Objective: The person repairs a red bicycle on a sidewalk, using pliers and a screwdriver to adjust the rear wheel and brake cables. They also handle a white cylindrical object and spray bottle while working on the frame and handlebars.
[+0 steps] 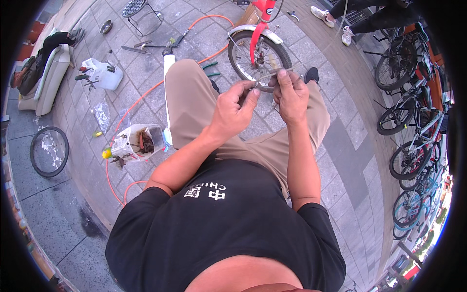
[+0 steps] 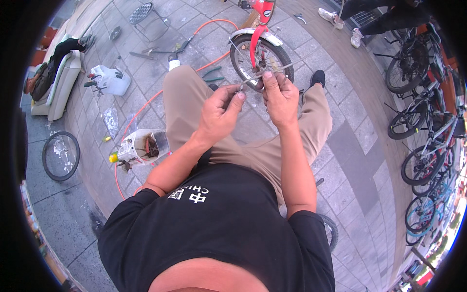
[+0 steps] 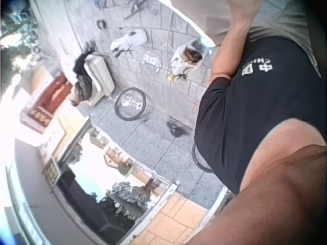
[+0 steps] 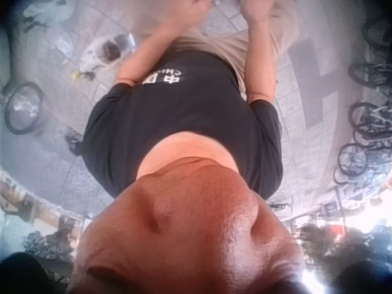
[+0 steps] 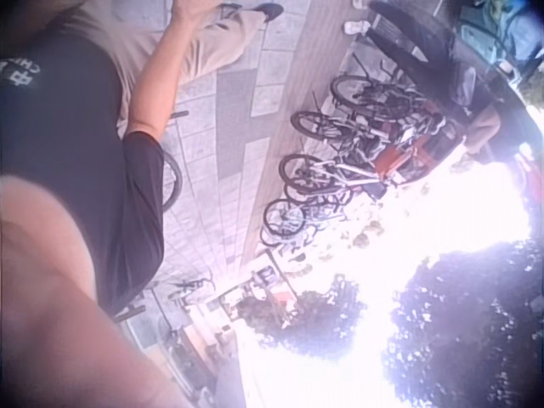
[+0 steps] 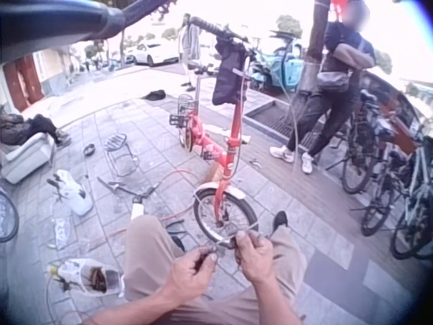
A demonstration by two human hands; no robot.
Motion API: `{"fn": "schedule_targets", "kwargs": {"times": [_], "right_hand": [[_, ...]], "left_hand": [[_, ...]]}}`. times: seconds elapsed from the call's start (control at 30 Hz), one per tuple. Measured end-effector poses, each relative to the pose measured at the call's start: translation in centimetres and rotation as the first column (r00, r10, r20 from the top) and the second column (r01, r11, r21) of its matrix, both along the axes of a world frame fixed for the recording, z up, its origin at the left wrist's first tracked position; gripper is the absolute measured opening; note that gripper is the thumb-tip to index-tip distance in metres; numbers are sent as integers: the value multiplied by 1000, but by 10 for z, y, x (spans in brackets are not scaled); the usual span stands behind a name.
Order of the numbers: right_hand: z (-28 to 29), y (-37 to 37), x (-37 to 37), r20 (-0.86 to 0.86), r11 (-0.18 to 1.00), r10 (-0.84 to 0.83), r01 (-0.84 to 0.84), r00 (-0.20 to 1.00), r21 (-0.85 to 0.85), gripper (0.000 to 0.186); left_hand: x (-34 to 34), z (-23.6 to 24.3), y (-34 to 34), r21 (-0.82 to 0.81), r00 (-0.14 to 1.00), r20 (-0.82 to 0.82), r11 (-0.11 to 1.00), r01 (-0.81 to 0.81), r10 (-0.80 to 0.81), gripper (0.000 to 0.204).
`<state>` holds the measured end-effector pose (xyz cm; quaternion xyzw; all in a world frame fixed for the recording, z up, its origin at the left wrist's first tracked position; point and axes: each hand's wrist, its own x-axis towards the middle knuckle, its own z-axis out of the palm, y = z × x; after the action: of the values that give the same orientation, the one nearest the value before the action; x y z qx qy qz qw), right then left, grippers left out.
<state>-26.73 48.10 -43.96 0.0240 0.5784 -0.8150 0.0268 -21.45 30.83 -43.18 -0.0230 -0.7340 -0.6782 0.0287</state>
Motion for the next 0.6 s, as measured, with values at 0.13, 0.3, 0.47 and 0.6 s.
{"fn": "schedule_targets", "kwargs": {"times": [0.13, 0.3, 0.47, 0.6], "right_hand": [[-1, -2, 9, -72, 992, -97, 103, 993, 77, 29], [15, -6, 17, -204, 950, -183, 227, 962, 217, 29], [35, 3, 22, -265, 933, -136, 213, 955, 291, 27], [44, 13, 20, -156, 906, -81, 138, 984, 400, 27]], "left_hand": [[0, 11, 1, -125, 993, -103, 990, -68, 56, 28], [-3, 26, 2, -280, 942, -335, 950, -136, 37, 23], [-2, 33, 3, -282, 915, -399, 957, -71, -49, 18], [0, 34, 2, -262, 921, -379, 965, -12, -92, 16]]}}
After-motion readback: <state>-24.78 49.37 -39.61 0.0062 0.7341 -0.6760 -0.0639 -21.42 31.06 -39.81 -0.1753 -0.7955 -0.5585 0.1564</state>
